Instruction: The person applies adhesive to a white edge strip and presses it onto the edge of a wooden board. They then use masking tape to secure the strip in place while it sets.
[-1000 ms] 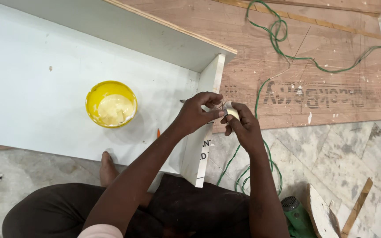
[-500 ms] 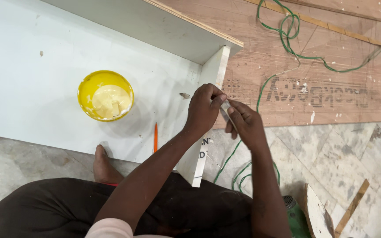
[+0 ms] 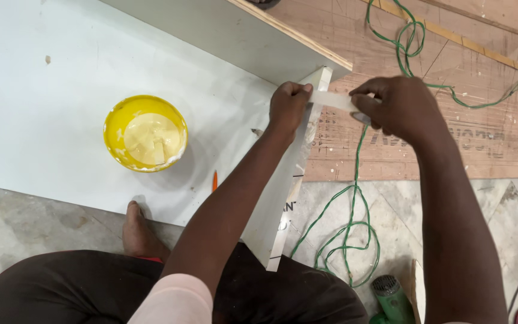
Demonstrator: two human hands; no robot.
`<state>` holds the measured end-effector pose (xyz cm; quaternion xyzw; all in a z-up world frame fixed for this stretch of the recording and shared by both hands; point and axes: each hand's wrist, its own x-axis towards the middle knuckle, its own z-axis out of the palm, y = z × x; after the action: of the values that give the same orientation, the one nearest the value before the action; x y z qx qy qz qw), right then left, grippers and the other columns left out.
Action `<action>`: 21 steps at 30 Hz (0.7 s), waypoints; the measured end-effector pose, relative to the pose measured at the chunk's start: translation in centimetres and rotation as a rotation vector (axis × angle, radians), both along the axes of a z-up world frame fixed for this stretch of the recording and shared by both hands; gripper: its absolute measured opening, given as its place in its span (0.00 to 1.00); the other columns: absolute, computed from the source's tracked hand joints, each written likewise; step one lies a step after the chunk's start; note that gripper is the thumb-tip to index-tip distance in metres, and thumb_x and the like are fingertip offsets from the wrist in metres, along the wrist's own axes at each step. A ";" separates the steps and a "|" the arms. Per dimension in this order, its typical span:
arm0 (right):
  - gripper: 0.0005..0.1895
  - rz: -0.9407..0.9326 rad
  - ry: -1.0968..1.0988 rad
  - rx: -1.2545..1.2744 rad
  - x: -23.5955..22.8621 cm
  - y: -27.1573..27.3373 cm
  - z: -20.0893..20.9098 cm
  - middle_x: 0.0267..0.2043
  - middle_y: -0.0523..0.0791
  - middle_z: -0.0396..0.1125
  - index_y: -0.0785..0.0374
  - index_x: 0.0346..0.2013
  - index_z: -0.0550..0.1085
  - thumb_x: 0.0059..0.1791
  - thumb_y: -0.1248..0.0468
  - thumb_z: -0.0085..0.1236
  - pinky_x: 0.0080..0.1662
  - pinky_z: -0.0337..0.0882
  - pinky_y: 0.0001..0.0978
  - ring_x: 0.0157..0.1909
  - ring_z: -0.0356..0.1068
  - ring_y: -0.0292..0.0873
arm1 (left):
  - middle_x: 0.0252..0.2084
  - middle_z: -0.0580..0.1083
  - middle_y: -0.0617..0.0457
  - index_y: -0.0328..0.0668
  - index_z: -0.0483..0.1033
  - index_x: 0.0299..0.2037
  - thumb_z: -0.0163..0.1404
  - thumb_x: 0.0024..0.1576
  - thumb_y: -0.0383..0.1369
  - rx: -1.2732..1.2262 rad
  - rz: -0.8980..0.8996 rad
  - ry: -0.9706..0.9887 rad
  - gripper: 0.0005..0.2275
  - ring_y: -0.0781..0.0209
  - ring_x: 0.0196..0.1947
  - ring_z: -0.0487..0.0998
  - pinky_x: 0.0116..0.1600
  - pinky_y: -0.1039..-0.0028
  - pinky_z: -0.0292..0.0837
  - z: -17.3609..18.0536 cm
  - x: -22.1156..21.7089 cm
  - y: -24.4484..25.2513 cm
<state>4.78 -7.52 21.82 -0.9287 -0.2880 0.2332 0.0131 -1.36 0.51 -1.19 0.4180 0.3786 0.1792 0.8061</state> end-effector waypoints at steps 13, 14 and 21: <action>0.14 0.207 -0.157 -0.187 0.5 3.9 -1.7 0.16 0.46 0.70 0.55 0.39 0.84 0.51 0.55 0.54 0.33 0.71 0.39 0.21 0.71 0.43 | 0.33 0.76 0.51 0.30 0.78 0.37 0.54 0.60 0.35 -0.236 0.051 0.042 0.11 0.64 0.32 0.71 0.41 0.70 0.70 -2.9 2.3 -0.5; 0.13 0.219 -0.173 -0.191 0.7 3.8 -2.0 0.17 0.46 0.71 0.55 0.40 0.84 0.51 0.55 0.54 0.34 0.71 0.39 0.22 0.72 0.44 | 0.33 0.77 0.50 0.30 0.78 0.37 0.54 0.60 0.35 -0.210 0.054 0.050 0.11 0.64 0.32 0.72 0.42 0.70 0.70 -2.8 2.3 -0.5; 0.12 0.268 -0.203 -0.155 2.0 3.2 -3.3 0.34 0.46 0.77 0.52 0.39 0.85 0.47 0.55 0.59 0.41 0.72 0.45 0.35 0.75 0.48 | 0.35 0.78 0.49 0.30 0.78 0.39 0.53 0.60 0.36 -0.174 0.059 0.096 0.12 0.62 0.35 0.75 0.44 0.70 0.71 -1.9 1.6 -0.9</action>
<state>6.83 -4.31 18.56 -0.8990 -0.3903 0.1592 -0.1189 0.22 -0.42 -3.13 0.3431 0.4430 0.1489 0.8148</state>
